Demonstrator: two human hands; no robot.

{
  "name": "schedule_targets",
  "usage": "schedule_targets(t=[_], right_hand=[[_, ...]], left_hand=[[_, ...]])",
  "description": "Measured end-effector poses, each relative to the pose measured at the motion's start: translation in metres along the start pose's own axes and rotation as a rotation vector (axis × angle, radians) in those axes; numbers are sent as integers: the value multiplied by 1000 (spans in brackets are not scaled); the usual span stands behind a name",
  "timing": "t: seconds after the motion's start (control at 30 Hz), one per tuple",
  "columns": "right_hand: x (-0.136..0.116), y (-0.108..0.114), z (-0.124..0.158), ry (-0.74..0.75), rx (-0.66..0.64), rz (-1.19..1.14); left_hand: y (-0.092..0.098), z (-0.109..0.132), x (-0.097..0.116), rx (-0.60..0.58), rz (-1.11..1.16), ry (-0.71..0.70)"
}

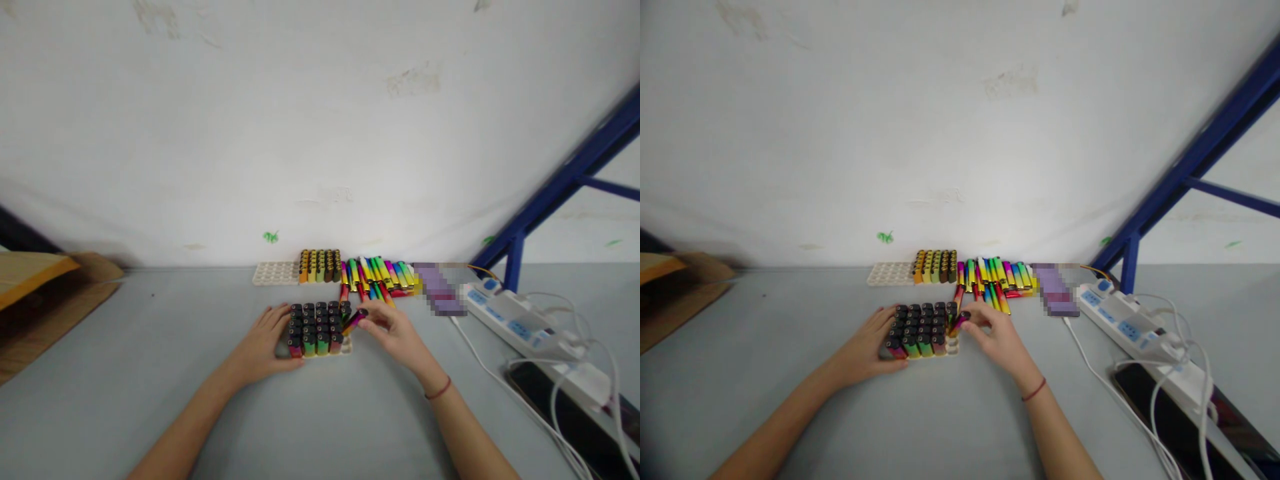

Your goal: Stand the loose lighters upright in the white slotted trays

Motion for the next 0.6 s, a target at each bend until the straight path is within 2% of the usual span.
schedule_targets(t=[0.13,0.4,0.5,0.6], right_hand=[[-9,-4,2,102,-45,189],[-28,-8,5,312,-21,497],[-30,-14,6,337,-61,530],[-30,-16,3,349,-77,467]], left_hand=[[1,0,2,-5,-6,0],[2,-1,2,-14,1,12],[4,-2,3,8,21,-2],[7,-1,0,13,18,-5]])
Point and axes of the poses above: each hand's wrist, its own z-axis away from the middle knuckle, its own y-axis out of the back of the hand, x = y × z, the point moved 8 cm from there along -z, towards the middle knuckle, and after that the axes turned 3 degrees about y, right-handed, at the moved point
